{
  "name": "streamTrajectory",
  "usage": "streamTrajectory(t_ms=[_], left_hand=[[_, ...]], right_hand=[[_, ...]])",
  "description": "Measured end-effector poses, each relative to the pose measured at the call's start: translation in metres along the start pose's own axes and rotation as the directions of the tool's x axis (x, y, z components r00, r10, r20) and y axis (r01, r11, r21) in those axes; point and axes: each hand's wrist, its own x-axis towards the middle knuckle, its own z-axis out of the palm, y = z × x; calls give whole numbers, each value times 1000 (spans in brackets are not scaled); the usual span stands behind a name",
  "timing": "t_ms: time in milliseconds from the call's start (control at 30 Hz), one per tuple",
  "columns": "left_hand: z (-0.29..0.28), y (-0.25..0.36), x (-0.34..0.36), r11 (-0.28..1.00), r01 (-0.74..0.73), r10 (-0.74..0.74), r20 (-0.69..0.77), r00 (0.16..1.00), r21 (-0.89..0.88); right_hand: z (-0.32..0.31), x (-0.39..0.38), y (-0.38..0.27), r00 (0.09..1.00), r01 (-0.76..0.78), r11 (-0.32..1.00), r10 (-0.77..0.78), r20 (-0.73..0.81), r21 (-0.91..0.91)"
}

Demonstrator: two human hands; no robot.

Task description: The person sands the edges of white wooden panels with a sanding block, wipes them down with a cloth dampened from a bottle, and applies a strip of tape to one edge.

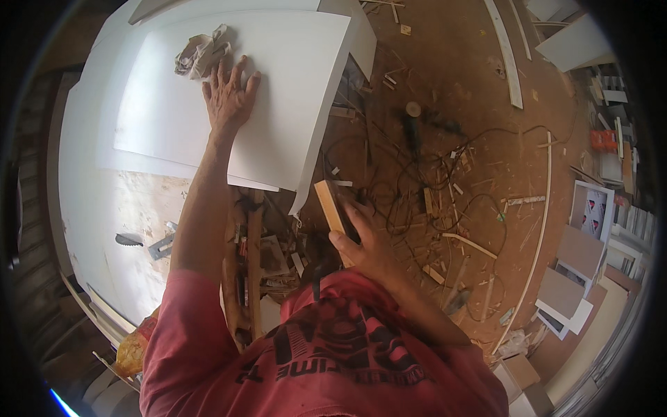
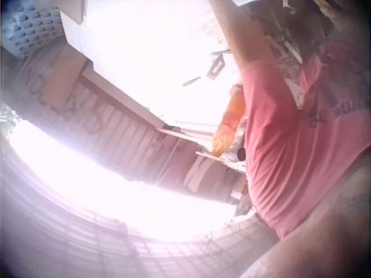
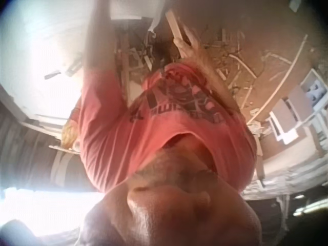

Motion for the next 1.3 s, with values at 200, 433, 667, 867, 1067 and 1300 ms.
streamTrajectory(t_ms=[200,433,667,867,1067,1300], left_hand=[[3,-2,-2,998,-55,55,-20,998,-6],[9,-1,-1,996,-88,89,-42,995,20],[9,2,1,998,-54,52,-75,996,-23],[-3,-6,0,956,-77,9,-235,972,-285],[-66,-17,-89,844,30,-260,-359,896,-536],[-180,-24,-342,616,343,-651,-213,729,-709]], right_hand=[[49,16,15,969,196,981,-192,-158,8],[-11,119,12,972,150,966,-105,-210,210],[15,2,17,968,55,998,-51,247,-8],[9,-7,0,808,-2,999,25,588,-40],[11,16,-36,708,230,966,-84,702,-116],[132,18,-89,559,573,817,-327,762,-69]])
